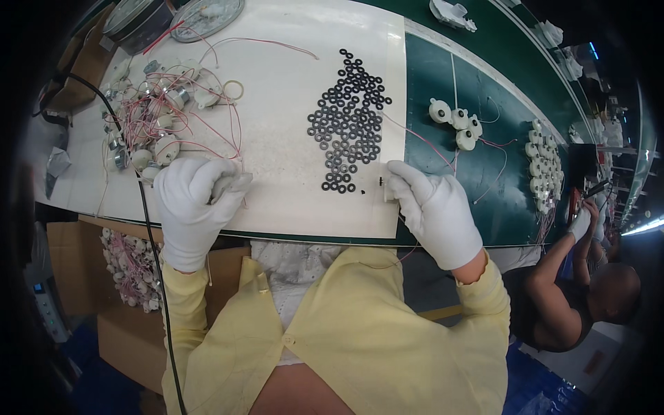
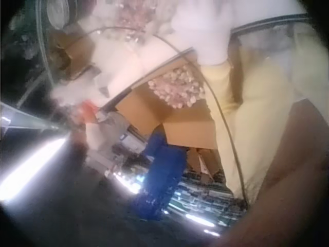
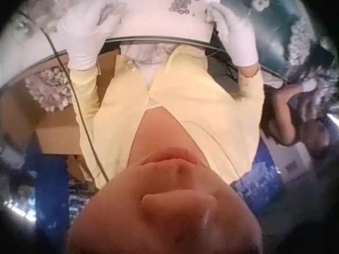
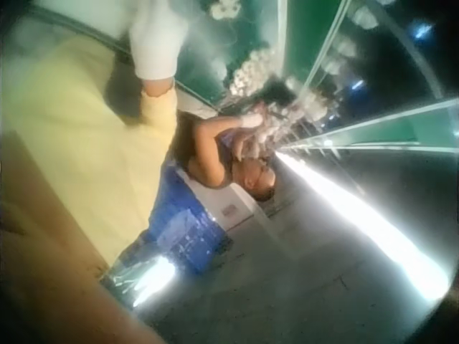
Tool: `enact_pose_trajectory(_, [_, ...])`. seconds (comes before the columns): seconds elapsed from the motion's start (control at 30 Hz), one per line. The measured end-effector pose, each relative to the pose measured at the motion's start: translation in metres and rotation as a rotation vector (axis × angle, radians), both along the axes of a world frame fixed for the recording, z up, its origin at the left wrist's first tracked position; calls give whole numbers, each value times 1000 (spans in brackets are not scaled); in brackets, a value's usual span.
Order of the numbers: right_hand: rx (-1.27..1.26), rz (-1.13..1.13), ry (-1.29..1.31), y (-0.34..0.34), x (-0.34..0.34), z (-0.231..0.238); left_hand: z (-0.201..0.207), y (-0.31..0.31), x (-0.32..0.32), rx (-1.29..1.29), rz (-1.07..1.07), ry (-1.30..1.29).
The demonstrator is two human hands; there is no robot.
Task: The person applies a white substance to the center of white plastic components using a small brush. They then pick up small black rings and place them onto the components. The person handles the components one at a time, moving them between the work surface and a pile of finished items.
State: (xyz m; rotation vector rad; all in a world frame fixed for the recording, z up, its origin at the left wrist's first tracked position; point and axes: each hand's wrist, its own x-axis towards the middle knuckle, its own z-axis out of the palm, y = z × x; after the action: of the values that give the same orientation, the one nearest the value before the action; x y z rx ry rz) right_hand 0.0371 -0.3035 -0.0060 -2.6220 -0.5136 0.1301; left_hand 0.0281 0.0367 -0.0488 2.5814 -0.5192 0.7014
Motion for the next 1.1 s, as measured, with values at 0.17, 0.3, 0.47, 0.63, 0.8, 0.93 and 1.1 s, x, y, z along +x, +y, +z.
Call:
enact_pose_trajectory(0.17, [-228, -24, -239, -28, -16, -4, -1, -2, 0, 2, 1, -56])
enact_pose_trajectory(0.3, [-237, -142, -233, -33, -20, 12, -5, 0, 0, 6, 3, -36])
enact_pose_trajectory(0.47, [-211, -95, -381, 0, -16, 11, -10, 0, 2, -19, 5, -57])
enact_pose_trajectory(0.63, [-73, -24, -253, 4, -8, 1, -7, -1, 0, -4, 20, -38])
enact_pose_trajectory(0.8, [788, -423, 285, -37, -4, 29, -1, -1, -2, 18, -2, -9])
enact_pose_trajectory(0.93, [484, -514, 36, -87, 43, 62, -1, -2, -2, 17, -2, 10])
enact_pose_trajectory(1.1, [206, -264, 263, -138, 127, 62, -1, -3, -2, -12, 5, 3])
